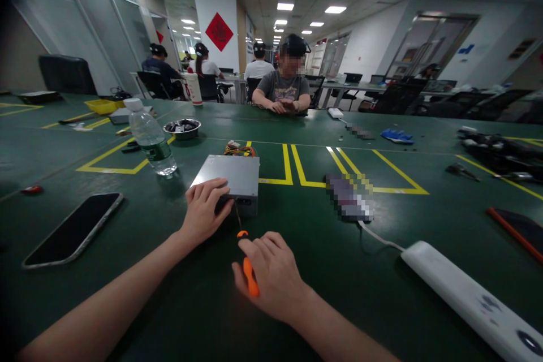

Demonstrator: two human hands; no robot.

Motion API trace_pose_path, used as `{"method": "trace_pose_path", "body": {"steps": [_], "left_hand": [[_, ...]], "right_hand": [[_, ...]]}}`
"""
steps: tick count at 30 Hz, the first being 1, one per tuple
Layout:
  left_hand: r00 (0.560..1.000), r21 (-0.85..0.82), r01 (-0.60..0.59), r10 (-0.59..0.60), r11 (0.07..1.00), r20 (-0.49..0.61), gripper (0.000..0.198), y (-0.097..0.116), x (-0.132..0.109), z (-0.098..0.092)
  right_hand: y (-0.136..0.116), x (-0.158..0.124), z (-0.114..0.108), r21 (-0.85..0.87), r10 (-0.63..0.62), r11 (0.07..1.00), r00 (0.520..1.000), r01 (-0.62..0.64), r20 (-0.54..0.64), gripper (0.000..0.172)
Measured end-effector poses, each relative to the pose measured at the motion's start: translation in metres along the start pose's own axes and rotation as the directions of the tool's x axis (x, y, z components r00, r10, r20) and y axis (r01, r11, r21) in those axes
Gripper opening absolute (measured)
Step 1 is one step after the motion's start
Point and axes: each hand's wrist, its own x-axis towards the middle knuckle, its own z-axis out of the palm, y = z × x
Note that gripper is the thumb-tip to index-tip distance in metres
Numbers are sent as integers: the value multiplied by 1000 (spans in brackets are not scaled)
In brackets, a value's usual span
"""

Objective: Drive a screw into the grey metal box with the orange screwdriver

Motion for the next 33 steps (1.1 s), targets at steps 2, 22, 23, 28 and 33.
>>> {"method": "trace_pose_path", "body": {"steps": [2,22,23,28,33], "left_hand": [[1000,2,-1,1,1000,-9,20,0,0,0],[1000,12,-9,9,1000,3,19,0,0,-1],[1000,14,-10,10,1000,0,19,0,0,-1],[1000,9,-20,21,1000,-21,19,-1,0,-1],[1000,10,-19,19,1000,-16,19,0,0,-1]], "right_hand": [[0,-2,3,-9,-23,1000,1000,23,-9,16],[14,-15,-10,-47,-207,978,962,202,-177,15],[14,-14,-10,-50,-201,980,963,195,-179,15],[14,-8,-10,-66,-169,985,967,160,-190,15],[15,-10,-7,-86,-148,987,978,136,-146,14]]}}
